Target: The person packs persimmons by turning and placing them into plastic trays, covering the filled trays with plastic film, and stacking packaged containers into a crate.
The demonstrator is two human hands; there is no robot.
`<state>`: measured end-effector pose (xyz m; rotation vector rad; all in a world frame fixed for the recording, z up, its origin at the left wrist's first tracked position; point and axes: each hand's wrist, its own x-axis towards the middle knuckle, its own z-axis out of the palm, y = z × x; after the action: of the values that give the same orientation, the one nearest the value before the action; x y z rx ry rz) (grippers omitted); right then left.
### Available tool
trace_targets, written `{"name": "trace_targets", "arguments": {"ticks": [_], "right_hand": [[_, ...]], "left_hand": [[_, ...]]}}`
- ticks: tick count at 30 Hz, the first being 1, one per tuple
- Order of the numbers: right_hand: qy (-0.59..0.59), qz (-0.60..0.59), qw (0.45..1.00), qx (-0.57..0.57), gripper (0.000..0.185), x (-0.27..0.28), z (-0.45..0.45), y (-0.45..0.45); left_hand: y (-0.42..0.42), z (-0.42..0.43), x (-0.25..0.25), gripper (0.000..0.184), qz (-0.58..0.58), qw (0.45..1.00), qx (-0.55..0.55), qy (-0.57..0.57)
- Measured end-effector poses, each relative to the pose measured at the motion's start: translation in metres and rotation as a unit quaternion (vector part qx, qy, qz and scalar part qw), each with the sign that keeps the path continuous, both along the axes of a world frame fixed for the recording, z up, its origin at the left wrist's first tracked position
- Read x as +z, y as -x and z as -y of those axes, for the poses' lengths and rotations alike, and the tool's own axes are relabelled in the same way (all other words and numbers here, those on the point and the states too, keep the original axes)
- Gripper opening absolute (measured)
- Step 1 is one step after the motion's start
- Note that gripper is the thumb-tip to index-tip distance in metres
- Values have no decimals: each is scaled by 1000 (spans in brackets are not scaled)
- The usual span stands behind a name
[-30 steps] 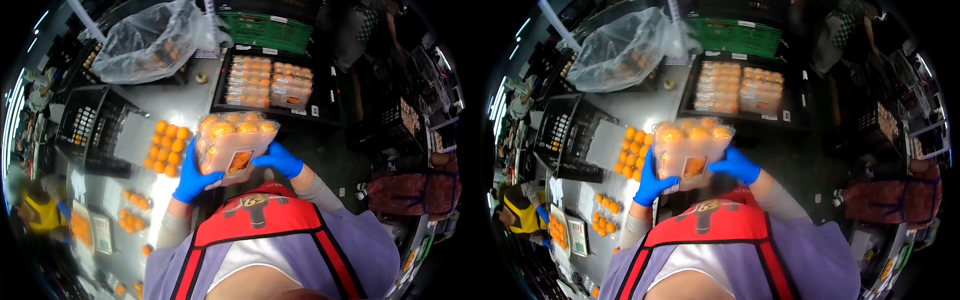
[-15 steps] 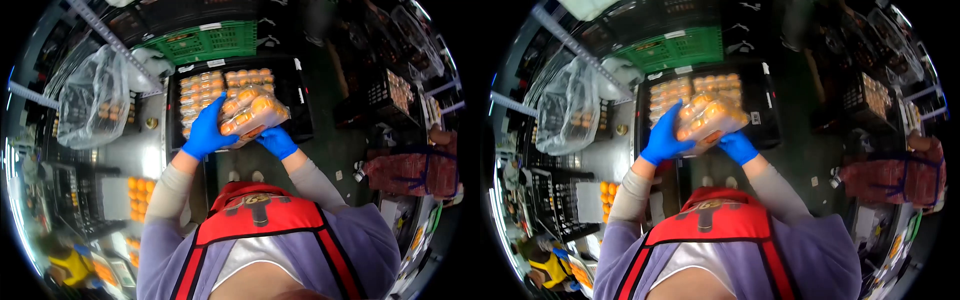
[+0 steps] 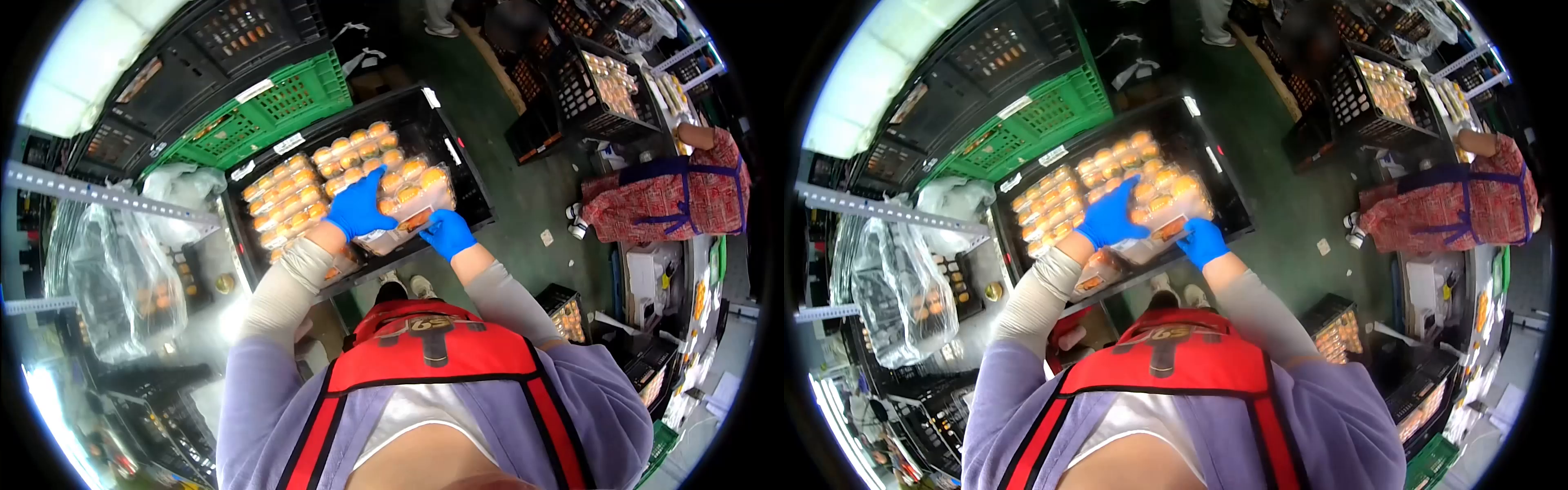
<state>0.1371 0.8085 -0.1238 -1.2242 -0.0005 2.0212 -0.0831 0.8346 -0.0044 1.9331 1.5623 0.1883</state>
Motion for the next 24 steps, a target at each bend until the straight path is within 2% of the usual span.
{"name": "trace_targets", "arguments": {"ticks": [4, 6, 7, 9, 10, 11, 13, 15, 18, 20, 21, 23, 24], "right_hand": [[10, -12, 999, -48, 12, 13, 9, -1], [-85, 91, 990, -66, 21, 9, 11, 1], [-83, 93, 990, -66, 21, 11, 10, 1], [-160, 122, 970, -135, 36, 23, 2, 0], [-166, 116, 971, -127, 50, 29, -3, -5], [-162, 113, 972, -124, 50, 30, -7, -8], [-236, 127, 957, -108, 54, 29, -13, -14], [-223, 112, 963, -101, 53, 31, -16, -16], [-166, 169, 969, -77, 54, 48, -21, -6], [-155, 195, 967, -47, 61, 48, -25, -3], [-154, 192, 968, -45, 61, 44, -28, -2], [-138, 229, 962, 60, 58, 25, -35, -3], [-180, 249, 950, 60, 56, 6, -37, -1]], "left_hand": [[10, 8, -39, 105, 85, 996, 21, 6], [14, 10, -50, 105, 59, 998, 16, 4], [14, 11, -53, 105, 32, 999, 11, -5], [15, 14, -65, 106, 16, 1000, 3, -6], [16, 18, -68, 106, -6, 1000, -6, -6], [14, 22, -69, 106, -9, 1000, -2, -2], [-1, 32, -67, 106, -64, 997, -8, 31], [-16, 41, -71, 103, -79, 994, -1, 73], [-23, 53, -103, 98, -151, 988, -15, -15], [-20, 57, -114, 100, -137, 990, -17, -40], [-18, 57, -109, 102, -123, 990, -23, -71], [-15, 58, -98, 103, -139, 988, -10, -66], [-15, 59, -93, 104, -152, 986, 0, -62]]}}
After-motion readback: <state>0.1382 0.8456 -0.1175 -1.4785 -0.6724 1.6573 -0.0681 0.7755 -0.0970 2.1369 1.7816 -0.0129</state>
